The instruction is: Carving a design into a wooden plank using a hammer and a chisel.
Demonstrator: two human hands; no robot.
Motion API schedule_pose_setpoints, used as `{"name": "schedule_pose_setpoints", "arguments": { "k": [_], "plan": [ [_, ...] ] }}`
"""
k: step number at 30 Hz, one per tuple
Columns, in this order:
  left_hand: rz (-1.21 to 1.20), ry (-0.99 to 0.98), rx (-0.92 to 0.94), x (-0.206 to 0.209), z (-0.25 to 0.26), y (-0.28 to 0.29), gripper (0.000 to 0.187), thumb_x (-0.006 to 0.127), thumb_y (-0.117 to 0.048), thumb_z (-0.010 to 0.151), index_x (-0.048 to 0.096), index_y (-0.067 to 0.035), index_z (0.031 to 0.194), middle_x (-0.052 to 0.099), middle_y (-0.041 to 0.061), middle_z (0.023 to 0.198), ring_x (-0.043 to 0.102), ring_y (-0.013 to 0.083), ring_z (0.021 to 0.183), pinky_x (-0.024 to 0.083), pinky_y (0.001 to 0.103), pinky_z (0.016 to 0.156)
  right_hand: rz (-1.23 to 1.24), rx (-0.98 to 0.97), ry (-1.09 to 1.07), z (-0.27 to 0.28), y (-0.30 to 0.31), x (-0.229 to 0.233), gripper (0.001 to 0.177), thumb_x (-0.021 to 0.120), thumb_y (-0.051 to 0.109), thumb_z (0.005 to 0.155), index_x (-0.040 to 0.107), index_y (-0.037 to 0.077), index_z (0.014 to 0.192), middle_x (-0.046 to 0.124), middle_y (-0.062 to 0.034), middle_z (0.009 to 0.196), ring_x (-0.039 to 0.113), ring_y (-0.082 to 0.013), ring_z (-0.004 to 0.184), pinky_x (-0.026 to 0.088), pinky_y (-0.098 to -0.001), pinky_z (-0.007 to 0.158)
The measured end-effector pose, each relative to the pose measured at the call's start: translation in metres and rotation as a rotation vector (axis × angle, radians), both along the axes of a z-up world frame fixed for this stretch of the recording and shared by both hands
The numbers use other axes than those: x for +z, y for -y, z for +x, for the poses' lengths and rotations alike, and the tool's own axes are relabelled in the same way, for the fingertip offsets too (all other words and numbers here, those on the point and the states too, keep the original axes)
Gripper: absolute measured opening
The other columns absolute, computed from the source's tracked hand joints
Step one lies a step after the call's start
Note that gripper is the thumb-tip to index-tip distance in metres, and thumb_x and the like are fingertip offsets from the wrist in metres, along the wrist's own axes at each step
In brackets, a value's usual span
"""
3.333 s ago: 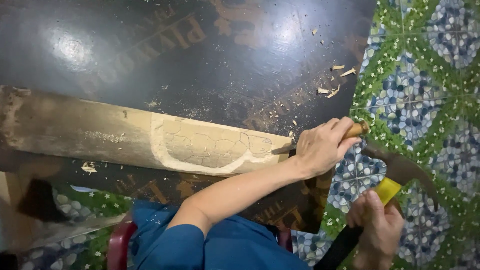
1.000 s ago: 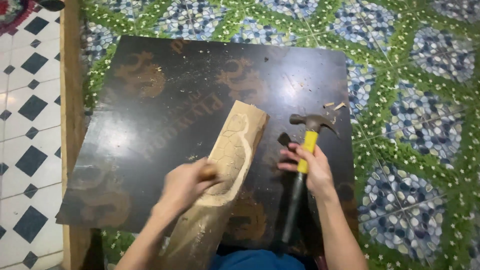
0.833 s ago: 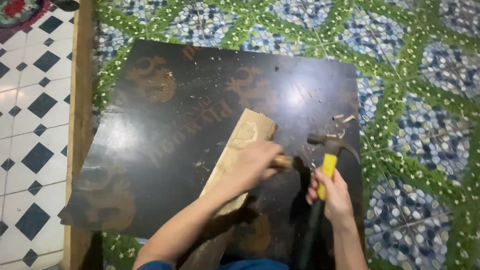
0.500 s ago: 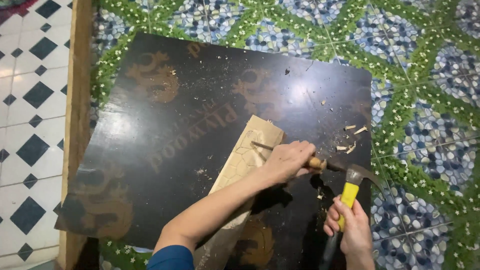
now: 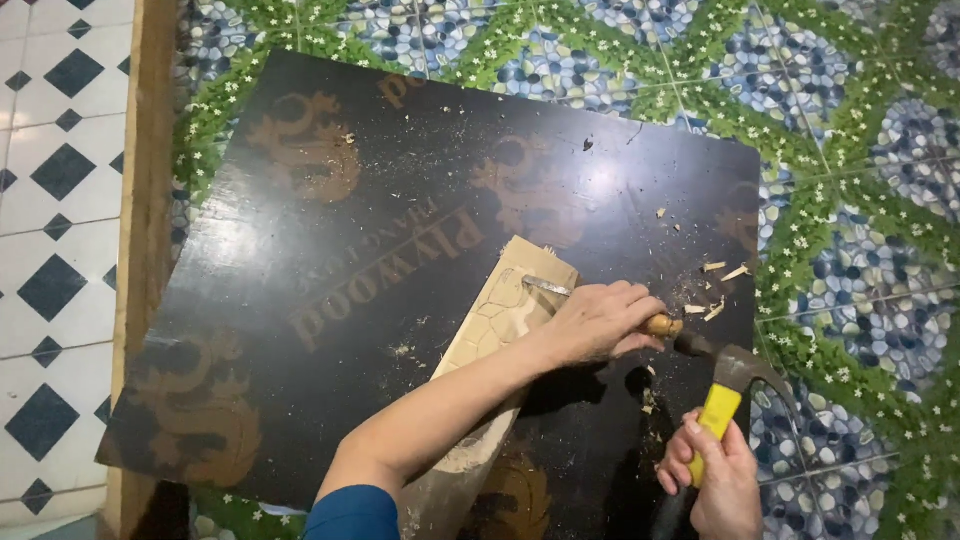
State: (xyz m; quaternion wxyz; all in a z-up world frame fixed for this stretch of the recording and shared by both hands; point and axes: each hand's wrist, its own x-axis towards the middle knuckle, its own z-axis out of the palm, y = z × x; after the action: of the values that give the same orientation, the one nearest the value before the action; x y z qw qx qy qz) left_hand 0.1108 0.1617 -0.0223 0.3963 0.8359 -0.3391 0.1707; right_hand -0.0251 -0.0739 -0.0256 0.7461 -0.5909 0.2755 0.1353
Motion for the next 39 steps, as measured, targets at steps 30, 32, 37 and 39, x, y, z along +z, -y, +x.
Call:
{"name": "schedule_pose_setpoints", "arguments": {
  "k": [30,32,37,39],
  "plan": [
    [0.037,-0.129,-0.009,-0.007,0.004,0.002,0.042,0.080,-0.013,0.073,0.053,-0.015,0.106,0.062,0.000,0.093,0.064,0.0185,0.083,0.053,0.031,0.073,-0.006,-0.056,0.031,-0.008,-0.002,0.011,0.015,0.048,0.008,0.104,0.047,0.004,0.118,0.039,-0.0028,0.070,0.036,-0.0113,0.047,0.030,-0.0278,0.036],
    [0.015,-0.123,-0.001,-0.006,0.005,0.002,0.036,0.078,-0.013,0.076,0.054,-0.014,0.103,0.062,0.000,0.090,0.064,0.0182,0.081,0.052,0.031,0.071,-0.012,-0.057,0.027,-0.008,-0.004,0.013,0.015,0.047,0.007,0.104,0.047,0.004,0.118,0.039,-0.0031,0.070,0.036,-0.0114,0.047,0.030,-0.0280,0.037],
    [-0.034,-0.134,-0.020,0.000,0.007,0.001,0.030,0.075,-0.013,0.079,0.055,-0.013,0.101,0.063,0.000,0.089,0.065,0.0176,0.081,0.052,0.031,0.071,0.010,-0.051,0.027,-0.011,-0.002,0.017,0.017,0.047,0.007,0.103,0.047,0.005,0.120,0.039,-0.0039,0.072,0.035,-0.0122,0.049,0.031,-0.0292,0.038],
    [-0.049,-0.096,0.004,-0.001,0.007,0.002,0.029,0.075,-0.013,0.080,0.055,-0.012,0.101,0.063,0.000,0.088,0.064,0.0169,0.078,0.051,0.030,0.068,0.009,-0.051,0.049,-0.012,-0.002,0.017,0.016,0.048,0.008,0.103,0.048,0.006,0.119,0.040,-0.0044,0.070,0.036,-0.0129,0.048,0.031,-0.0294,0.038]
  ]
}}
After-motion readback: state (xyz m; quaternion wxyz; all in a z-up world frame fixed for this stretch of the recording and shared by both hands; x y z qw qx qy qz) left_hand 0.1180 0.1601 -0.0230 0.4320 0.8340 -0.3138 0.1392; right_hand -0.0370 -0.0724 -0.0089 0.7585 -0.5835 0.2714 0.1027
